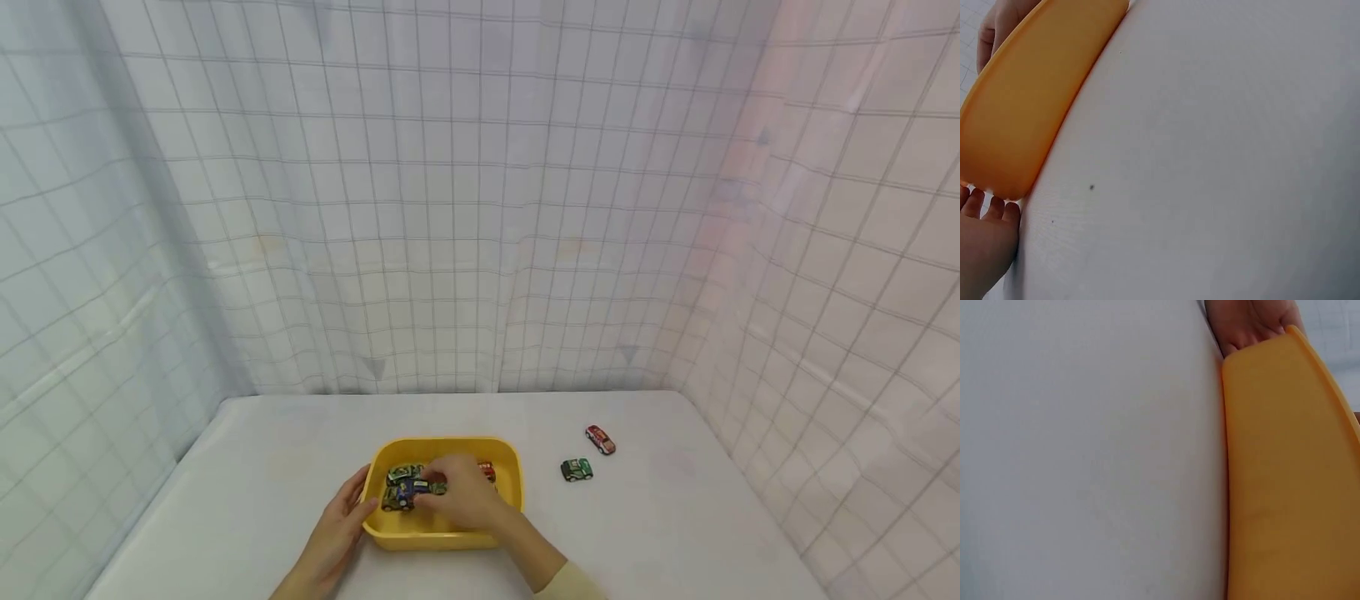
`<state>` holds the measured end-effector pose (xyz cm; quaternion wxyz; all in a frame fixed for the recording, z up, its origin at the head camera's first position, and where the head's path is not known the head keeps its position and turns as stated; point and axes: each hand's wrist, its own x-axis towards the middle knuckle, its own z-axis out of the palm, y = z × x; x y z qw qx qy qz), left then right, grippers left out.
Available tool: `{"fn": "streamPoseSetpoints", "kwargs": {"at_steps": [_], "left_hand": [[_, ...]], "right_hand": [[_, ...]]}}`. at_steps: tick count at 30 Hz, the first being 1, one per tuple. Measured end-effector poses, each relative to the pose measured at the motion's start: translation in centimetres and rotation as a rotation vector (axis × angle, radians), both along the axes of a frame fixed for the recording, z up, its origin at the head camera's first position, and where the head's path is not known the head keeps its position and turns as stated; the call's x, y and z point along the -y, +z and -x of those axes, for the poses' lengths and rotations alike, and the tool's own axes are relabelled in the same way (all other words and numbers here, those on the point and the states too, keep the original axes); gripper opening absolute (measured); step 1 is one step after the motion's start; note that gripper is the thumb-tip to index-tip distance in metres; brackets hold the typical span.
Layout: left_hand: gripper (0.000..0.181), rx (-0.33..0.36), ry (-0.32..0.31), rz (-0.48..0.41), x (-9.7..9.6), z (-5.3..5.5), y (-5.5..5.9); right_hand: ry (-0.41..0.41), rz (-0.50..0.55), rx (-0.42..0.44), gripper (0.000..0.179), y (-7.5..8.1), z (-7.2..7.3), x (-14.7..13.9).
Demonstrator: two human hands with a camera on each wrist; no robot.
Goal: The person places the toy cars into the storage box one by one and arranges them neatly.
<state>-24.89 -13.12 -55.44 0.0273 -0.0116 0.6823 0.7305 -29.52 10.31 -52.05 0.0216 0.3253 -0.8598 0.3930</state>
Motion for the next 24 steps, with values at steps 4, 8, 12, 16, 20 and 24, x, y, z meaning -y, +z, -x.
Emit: {"fn": "streamPoseSetpoints", "kwargs": {"at_steps": [4, 8, 12, 16, 20, 24], "left_hand": [[0.064, 0.006, -0.011, 0.009, -0.1, -0.2, -0.4], [0.064, 0.009, -0.005, 0.014, -0.3, -0.1, -0.4], [0.062, 0.002, 0.012, 0.028, -0.6, 0.1, -0.1], [0.062, -0.001, 0.024, 0.049, -0.9, 0.3, 0.1], [0.062, 0.002, 0.034, 0.057, -0.8, 0.2, 0.1], [0.062, -0.015, 0.023, 0.057, -0.4, -0.1, -0.2]], "right_hand": [[-0.004, -0.071, 0.001, 0.023, -0.6, 0.0, 1.3], [-0.001, -0.116, -0.006, 0.022, -0.5, 0.0, 1.9], [0.005, -0.173, -0.007, 0.023, -0.2, 0.2, 2.1], [0.025, -0.185, 0.014, 0.024, 0.0, 0.2, 2.2], [0.042, -0.191, 0.020, 0.022, -0.2, 0.1, 2.5], [0.058, -0.209, -0.009, 0.023, -0.5, 0.0, 2.8]]}}
